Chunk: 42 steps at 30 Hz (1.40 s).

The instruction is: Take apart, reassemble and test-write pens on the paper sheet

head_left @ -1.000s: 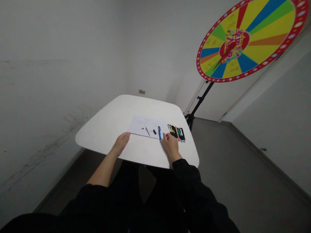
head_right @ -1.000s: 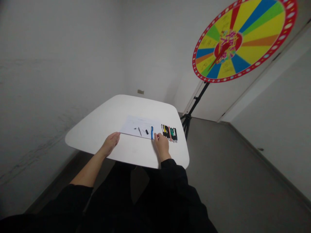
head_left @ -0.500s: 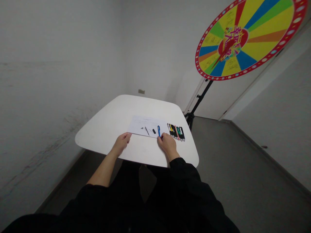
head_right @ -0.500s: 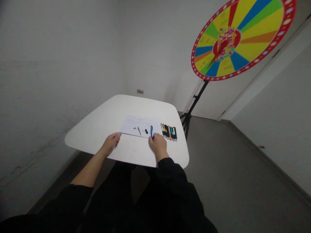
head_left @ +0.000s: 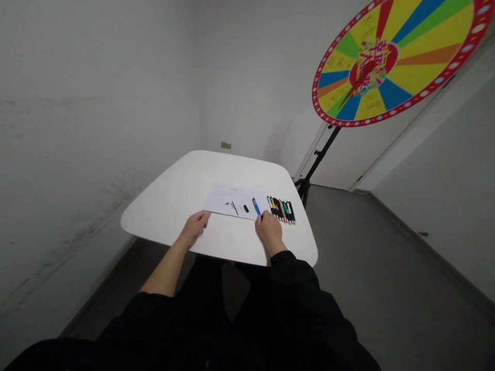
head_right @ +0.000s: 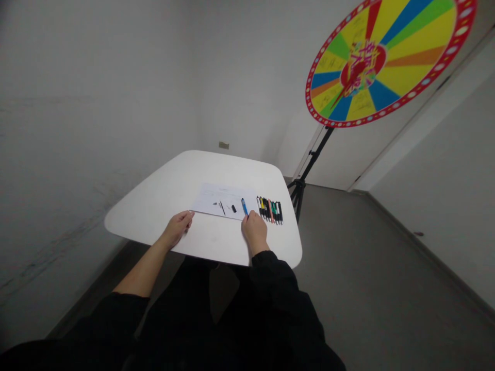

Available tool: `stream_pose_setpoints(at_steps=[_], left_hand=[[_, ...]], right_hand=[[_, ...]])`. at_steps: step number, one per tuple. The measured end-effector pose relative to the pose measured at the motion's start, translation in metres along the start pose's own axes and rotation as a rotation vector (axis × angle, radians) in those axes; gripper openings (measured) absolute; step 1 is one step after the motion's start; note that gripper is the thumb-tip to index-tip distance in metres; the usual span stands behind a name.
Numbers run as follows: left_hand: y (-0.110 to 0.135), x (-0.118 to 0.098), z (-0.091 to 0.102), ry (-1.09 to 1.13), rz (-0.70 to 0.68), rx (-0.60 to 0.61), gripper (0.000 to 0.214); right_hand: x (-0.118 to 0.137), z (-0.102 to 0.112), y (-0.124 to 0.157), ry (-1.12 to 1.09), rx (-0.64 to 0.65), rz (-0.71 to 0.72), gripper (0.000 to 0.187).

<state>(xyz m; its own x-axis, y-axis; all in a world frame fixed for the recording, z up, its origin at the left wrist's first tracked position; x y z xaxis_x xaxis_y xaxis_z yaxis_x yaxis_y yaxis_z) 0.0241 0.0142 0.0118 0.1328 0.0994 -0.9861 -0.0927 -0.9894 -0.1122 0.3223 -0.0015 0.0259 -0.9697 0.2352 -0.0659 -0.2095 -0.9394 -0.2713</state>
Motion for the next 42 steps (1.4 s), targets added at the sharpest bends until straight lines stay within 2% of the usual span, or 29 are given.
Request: stream_pose_setpoints(at_steps=[6,11,15,20,30,38,42], left_hand=[[0.001,-0.003,0.0,-0.023,0.008,-0.006,0.045],[-0.003,-0.001,0.0,0.014,-0.016,0.015,0.042],[-0.006,0.002,-0.002,0.051,-0.028,0.027,0.036],[-0.004,-0.003,-0.011,0.001,-0.081,0.083,0.054],[0.0,-0.007,-0.02,-0.169,-0.053,0.213,0.047],[0.001,-0.01,-0.022,-0.263,-0.066,0.224,0.036],[0.001,-0.008,-0.019,-0.222,-0.059,0.192,0.035]], right_hand=[[-0.007,-0.006,-0.003,-0.114,-0.098,-0.002,0.024],[0.002,-0.004,-0.002,-0.29,-0.273,0.24,0.022],[0.013,-0.001,0.002,-0.335,-0.341,0.423,0.022],[0.025,0.003,0.009,-0.308,-0.368,0.545,0.018],[0.041,0.013,0.024,-0.316,-0.368,0.628,0.016],[0.045,0.016,0.026,-0.282,-0.331,0.635,0.013],[0.044,0.016,0.026,-0.301,-0.334,0.635,0.015]])
Point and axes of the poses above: each hand's wrist, its own y-axis away from the middle knuckle, its own z-axis out of the back of the hand, x = y × z, the point moved 7 cm from there along -y, towards the middle knuckle, and after that the axes turned 14 degrees about y, right-handed, at the moved point
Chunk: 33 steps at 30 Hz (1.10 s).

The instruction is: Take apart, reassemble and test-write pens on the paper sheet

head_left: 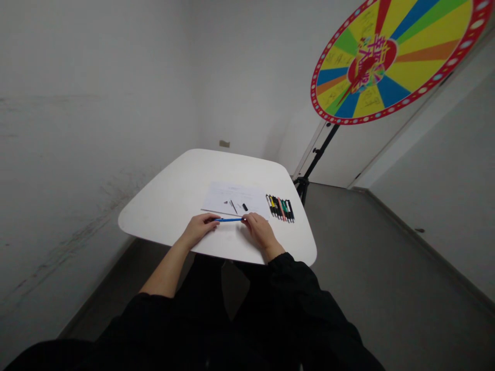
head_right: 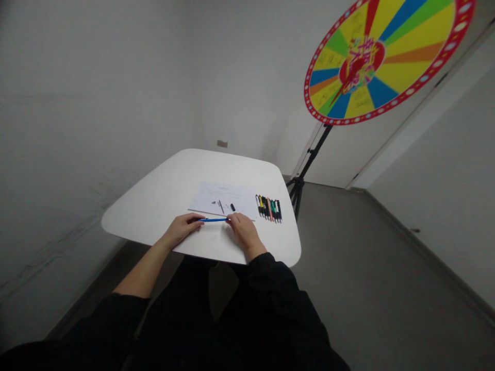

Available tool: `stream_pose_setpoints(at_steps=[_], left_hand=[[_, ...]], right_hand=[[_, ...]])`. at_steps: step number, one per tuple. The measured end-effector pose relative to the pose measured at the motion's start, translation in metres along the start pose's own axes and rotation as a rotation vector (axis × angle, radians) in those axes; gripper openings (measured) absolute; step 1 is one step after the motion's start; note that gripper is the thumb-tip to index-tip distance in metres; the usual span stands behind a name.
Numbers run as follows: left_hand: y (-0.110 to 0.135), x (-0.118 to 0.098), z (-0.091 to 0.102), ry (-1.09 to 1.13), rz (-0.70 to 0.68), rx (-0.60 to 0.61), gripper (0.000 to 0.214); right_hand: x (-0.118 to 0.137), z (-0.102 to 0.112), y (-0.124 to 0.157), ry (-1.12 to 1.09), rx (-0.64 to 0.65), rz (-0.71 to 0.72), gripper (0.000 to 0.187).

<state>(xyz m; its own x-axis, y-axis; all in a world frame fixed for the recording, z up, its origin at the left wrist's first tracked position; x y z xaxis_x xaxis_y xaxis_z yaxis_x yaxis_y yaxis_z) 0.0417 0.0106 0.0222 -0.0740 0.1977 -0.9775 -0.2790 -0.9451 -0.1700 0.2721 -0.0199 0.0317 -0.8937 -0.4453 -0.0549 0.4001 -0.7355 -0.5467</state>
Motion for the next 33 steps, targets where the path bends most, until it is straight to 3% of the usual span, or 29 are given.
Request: stream_pose_setpoints(at_steps=[7,19,26,33], left_hand=[[0.001,0.003,0.006,0.153,0.044,-0.083,0.039],[0.0,0.013,0.012,0.255,0.03,-0.103,0.043],[-0.002,0.017,0.014,0.244,0.03,-0.115,0.041],[0.0,0.013,0.014,0.232,0.032,-0.117,0.04]], right_hand=[[-0.018,-0.003,0.0,-0.081,-0.042,-0.161,0.024],[-0.039,-0.006,-0.01,0.083,-0.178,-0.356,0.021],[-0.037,-0.022,-0.026,0.195,-0.05,-0.399,0.015],[-0.039,-0.021,-0.024,0.193,-0.054,-0.422,0.013]])
Point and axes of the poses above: each hand's wrist, its own y-axis away from the middle knuckle, its own z-axis out of the back of the hand, x = y × z, the point moved 7 cm from there along -y, towards the middle knuckle, and after that the axes turned 14 degrees about y, right-handed, at the moved point
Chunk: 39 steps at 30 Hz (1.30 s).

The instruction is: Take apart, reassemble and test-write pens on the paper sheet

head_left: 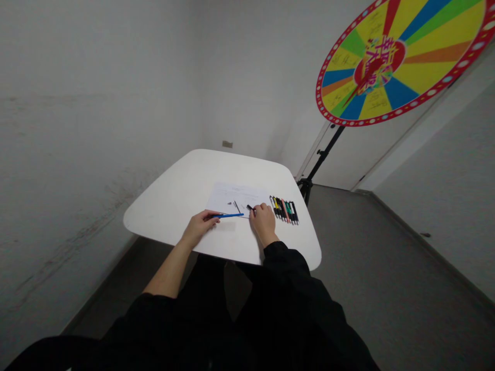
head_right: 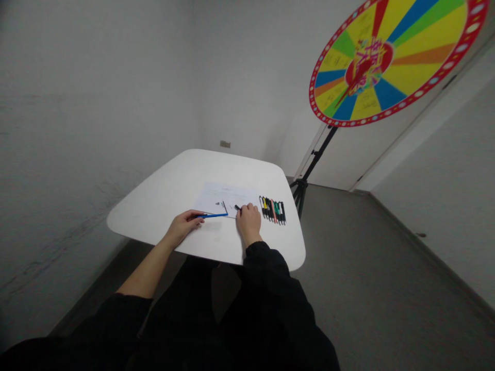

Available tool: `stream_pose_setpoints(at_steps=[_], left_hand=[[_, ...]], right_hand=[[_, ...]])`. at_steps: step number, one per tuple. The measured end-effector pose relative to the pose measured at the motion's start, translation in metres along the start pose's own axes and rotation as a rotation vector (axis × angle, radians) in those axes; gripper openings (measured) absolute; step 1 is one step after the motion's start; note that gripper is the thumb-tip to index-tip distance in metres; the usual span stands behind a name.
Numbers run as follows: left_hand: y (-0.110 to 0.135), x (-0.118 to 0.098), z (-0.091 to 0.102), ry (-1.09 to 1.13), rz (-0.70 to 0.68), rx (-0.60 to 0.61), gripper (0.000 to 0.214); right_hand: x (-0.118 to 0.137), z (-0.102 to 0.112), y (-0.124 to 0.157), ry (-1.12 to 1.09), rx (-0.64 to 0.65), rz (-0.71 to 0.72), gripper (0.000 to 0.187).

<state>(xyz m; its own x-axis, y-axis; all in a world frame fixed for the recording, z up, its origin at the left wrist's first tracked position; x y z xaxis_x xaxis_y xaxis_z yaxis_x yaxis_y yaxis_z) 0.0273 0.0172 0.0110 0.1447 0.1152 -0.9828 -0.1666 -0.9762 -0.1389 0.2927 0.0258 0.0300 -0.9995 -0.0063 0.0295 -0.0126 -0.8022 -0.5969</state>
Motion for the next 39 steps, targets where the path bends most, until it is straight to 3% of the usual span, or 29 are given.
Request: stream_pose_setpoints(at_steps=[5,11,21,39], left_hand=[[0.0,0.0,0.0,0.016,0.012,-0.008,0.041],[-0.001,0.002,0.002,0.0,-0.011,-0.011,0.039],[0.002,-0.005,0.0,-0.04,-0.011,-0.033,0.038],[0.002,-0.003,-0.002,-0.023,-0.002,-0.018,0.038]], right_hand=[[-0.008,0.005,0.003,-0.138,-0.017,-0.022,0.017],[-0.012,0.011,0.015,-0.334,-0.075,0.099,0.019],[-0.006,0.017,0.025,-0.356,-0.054,0.212,0.015],[-0.009,0.017,0.026,-0.437,-0.059,0.175,0.019]])
Point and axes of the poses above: each hand's wrist, its own y-axis away from the middle knuckle, its own z-axis out of the back of the hand, x = y × z, the point moved 7 cm from there along -y, towards the middle knuckle, and after that the axes turned 14 degrees about y, right-handed, at the moved point
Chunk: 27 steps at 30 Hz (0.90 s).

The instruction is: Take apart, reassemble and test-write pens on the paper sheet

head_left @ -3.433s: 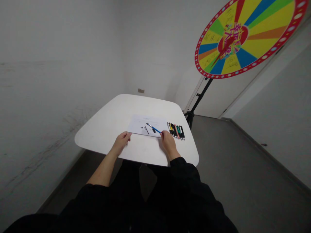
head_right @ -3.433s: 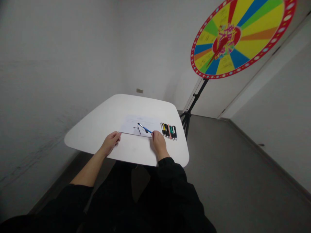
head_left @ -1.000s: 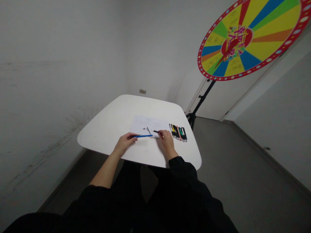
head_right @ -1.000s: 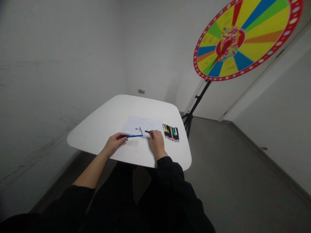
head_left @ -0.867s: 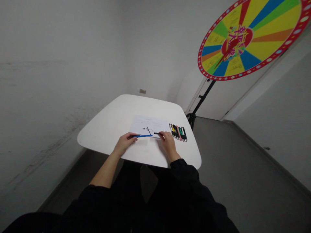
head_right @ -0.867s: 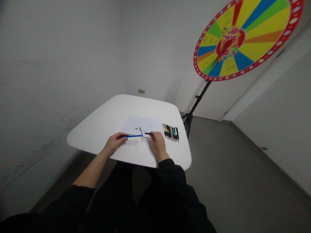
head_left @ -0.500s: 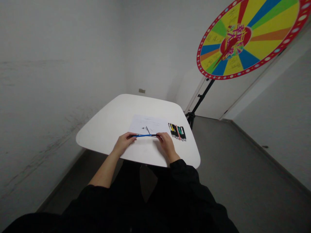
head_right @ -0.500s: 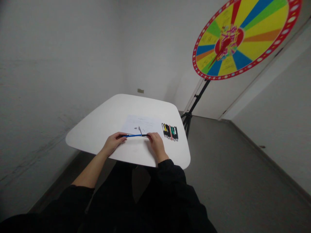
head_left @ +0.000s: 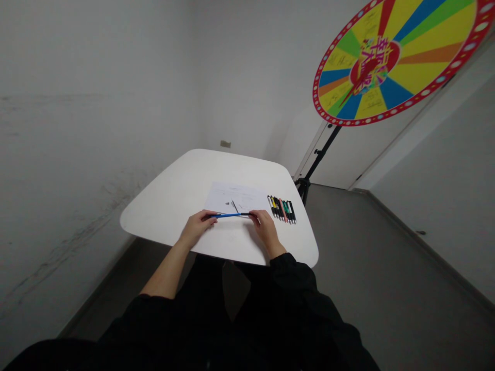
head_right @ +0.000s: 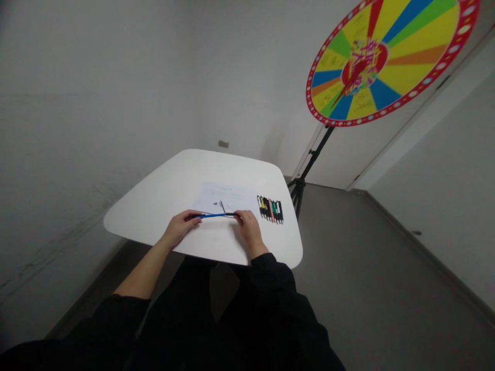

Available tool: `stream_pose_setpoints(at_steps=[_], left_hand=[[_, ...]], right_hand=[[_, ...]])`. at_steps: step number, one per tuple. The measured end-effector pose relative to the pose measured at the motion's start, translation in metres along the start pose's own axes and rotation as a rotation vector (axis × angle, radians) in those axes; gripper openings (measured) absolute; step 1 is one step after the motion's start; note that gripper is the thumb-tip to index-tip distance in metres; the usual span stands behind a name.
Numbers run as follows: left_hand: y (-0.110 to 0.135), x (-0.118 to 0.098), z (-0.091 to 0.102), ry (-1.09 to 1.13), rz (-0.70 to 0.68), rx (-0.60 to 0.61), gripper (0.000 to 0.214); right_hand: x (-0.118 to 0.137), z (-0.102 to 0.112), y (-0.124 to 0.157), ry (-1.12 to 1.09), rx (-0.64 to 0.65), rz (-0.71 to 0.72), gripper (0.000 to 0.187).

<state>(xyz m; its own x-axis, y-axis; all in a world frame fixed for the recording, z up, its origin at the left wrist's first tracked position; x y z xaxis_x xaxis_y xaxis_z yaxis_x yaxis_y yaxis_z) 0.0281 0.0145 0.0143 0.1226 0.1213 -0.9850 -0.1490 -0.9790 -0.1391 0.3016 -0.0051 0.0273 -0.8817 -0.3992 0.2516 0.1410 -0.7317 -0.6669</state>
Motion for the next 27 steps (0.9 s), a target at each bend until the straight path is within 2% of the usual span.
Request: stream_pose_setpoints(at_steps=[6,15,27], left_hand=[[0.0,0.0,0.0,0.025,0.007,0.0,0.041],[-0.001,-0.001,0.0,0.001,-0.019,0.015,0.035],[-0.003,0.003,-0.001,-0.063,-0.069,0.045,0.034]], right_hand=[[0.0,-0.001,0.001,0.0,-0.001,0.009,0.018],[-0.001,-0.001,0.002,-0.039,-0.047,0.037,0.017],[0.021,0.003,0.0,0.004,0.01,0.116,0.018]])
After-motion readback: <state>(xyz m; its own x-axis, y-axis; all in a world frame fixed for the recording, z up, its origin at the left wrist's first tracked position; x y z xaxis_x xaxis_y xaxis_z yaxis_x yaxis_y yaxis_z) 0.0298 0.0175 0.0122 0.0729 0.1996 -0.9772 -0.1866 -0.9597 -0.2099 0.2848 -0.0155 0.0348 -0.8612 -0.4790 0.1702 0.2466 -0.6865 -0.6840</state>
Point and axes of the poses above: each hand's wrist, its own y-axis away from the middle knuckle, its own z-axis out of the back of the hand, x = y × z, the point moved 7 cm from there along -y, towards the middle knuckle, and after that the axes turned 14 degrees about y, right-handed, at the moved point
